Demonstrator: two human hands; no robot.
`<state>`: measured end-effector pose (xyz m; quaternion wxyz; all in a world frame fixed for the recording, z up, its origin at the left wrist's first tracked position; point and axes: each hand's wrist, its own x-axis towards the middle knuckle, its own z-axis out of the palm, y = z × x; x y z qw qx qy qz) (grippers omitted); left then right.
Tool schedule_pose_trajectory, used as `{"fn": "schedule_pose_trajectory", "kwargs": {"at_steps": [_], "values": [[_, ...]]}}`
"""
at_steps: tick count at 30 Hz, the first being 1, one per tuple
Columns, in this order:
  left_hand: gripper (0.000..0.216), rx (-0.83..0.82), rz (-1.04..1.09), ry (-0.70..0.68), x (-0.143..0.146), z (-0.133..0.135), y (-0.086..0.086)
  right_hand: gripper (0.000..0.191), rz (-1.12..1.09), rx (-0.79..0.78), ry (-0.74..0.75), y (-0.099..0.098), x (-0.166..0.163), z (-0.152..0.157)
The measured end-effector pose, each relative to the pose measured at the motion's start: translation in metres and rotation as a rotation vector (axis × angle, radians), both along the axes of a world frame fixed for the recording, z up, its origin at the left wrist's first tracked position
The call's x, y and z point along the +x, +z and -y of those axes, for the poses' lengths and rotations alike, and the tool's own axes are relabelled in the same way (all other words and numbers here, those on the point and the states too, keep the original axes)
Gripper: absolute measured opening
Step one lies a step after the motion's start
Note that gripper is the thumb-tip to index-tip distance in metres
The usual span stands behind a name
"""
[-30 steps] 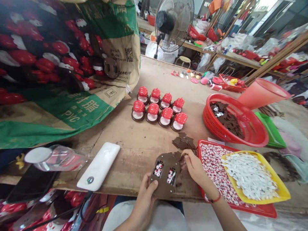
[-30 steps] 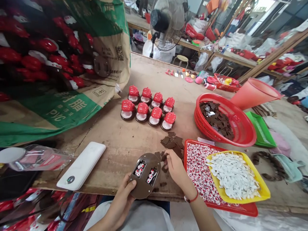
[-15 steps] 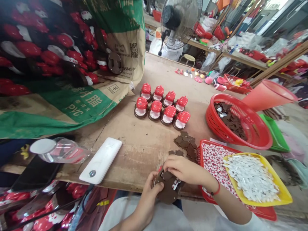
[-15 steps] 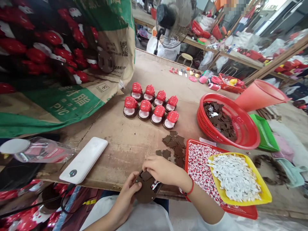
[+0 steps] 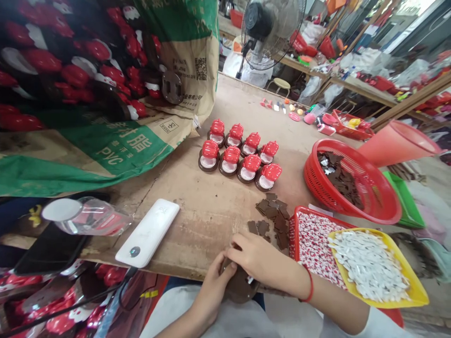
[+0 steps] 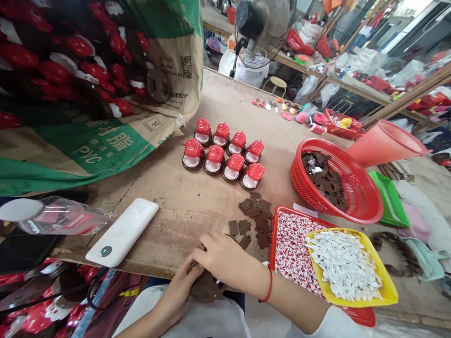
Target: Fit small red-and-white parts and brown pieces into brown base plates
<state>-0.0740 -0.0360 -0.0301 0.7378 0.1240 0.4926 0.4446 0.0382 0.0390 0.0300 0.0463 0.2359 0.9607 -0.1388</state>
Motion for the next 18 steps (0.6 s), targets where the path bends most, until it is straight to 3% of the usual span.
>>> {"fn": "schedule_pose_trajectory", "kwargs": {"at_steps": [2, 4, 6, 9, 14, 18], "values": [[0.021, -0.025, 0.009, 0.013, -0.001, -0.001, 0.001, 0.013, -0.032, 0.051, -0.072, -0.002, 0.004, -0.004], [0.019, -0.043, 0.019, 0.011, -0.001, -0.001, 0.001, 0.022, -0.089, 0.011, -0.236, -0.003, 0.01, -0.011], [0.019, -0.045, 0.017, -0.003, -0.001, 0.0, 0.002, 0.026, -0.115, -0.181, -0.38, -0.006, 0.016, -0.018], [0.021, -0.051, -0.003, -0.017, -0.002, 0.001, 0.002, 0.014, -0.097, -0.389, -0.441, -0.011, 0.02, -0.02], [0.027, -0.141, -0.048, 0.036, -0.005, 0.0, 0.002, 0.016, -0.162, -0.32, -0.453, -0.031, 0.026, -0.026], [0.027, -0.338, -0.015, 0.18, -0.012, -0.002, 0.005, 0.025, -0.008, -0.237, -0.688, -0.05, 0.048, -0.041]]}}
